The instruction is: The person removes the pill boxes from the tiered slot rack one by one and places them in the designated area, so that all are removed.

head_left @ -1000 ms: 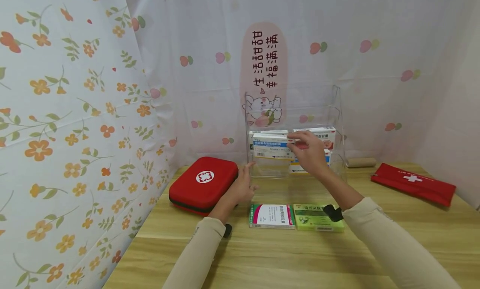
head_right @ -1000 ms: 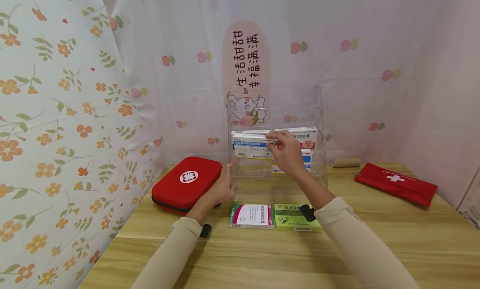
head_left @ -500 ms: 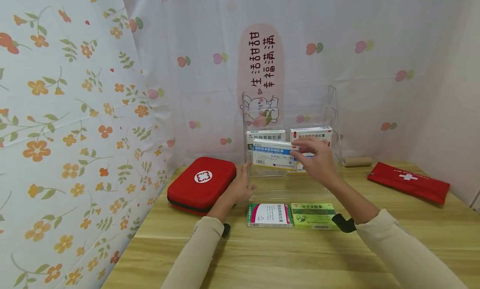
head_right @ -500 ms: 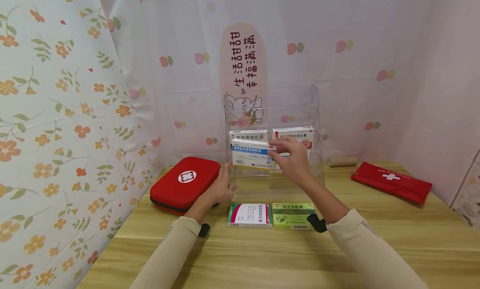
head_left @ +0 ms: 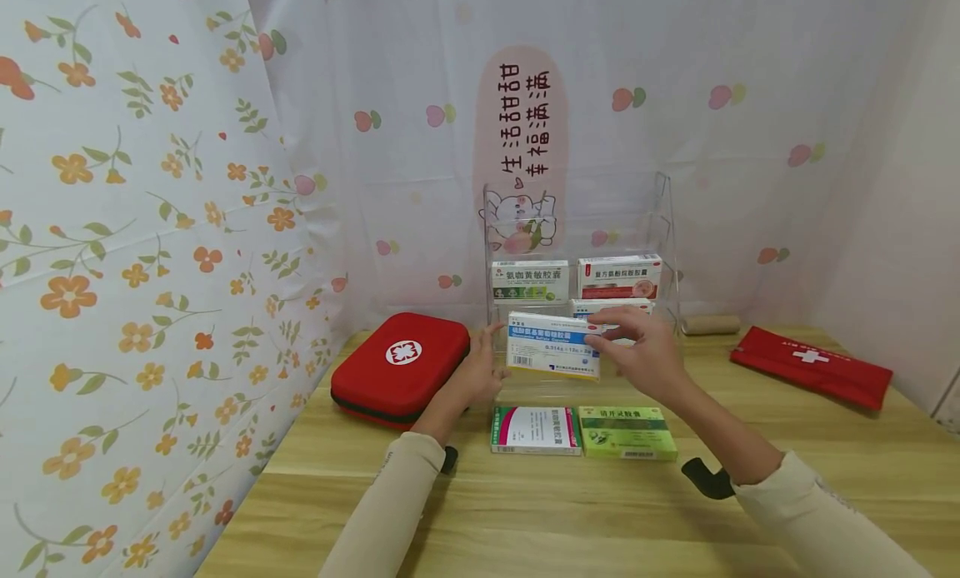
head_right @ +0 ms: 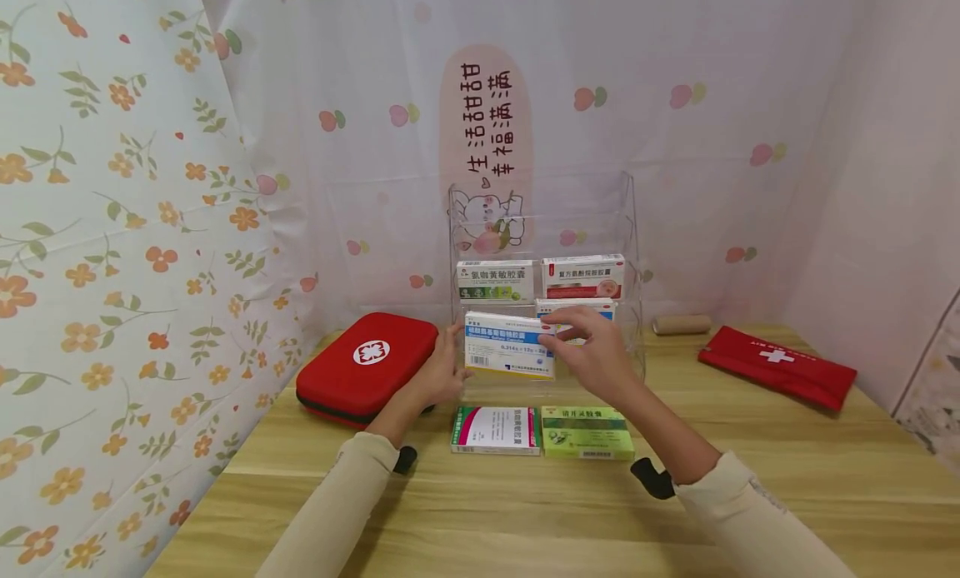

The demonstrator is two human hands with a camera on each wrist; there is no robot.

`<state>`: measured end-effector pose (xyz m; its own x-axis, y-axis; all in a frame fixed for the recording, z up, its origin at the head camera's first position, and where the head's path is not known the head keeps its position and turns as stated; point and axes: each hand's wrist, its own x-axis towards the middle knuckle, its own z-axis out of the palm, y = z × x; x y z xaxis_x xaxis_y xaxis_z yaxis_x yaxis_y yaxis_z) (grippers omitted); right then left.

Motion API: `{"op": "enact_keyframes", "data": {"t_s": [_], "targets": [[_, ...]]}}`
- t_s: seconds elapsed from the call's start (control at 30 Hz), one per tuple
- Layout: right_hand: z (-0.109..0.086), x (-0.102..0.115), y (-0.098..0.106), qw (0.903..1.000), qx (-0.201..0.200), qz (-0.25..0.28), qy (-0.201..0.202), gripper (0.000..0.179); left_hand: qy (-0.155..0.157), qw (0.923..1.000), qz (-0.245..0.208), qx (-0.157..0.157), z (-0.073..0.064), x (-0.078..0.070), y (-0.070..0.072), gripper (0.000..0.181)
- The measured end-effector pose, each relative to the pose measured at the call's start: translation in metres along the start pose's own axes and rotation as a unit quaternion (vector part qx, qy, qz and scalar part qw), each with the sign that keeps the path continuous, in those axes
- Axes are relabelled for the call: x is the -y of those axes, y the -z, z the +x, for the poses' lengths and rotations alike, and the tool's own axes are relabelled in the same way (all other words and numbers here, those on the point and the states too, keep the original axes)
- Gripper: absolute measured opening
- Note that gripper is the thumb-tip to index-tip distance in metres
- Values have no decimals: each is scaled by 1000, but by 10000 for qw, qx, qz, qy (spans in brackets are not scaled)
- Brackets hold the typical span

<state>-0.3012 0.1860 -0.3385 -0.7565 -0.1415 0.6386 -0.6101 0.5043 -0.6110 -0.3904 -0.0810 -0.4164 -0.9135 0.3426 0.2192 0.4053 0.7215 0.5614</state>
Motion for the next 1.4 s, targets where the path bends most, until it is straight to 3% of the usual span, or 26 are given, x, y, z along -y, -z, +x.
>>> {"op": "enact_keyframes", "data": {"t_s": [0.7,0.93,1.17,1.4], "targets": [[-39,-10,-10,9955,837,201,-384,22,141,9999,-51,56,0,2,0,84],[-51,-9,-11,9894,1196,353,-747,21,40,9999,-94,46,1,2,1,85],[-61,-12,-14,9861,1474,297,-707,22,-86,9999,-111,1,1,0,3,83],[-70,-17,-18,9774,1855,386,-936,21,-60,9999,-94,32,1,1,1,83]]}}
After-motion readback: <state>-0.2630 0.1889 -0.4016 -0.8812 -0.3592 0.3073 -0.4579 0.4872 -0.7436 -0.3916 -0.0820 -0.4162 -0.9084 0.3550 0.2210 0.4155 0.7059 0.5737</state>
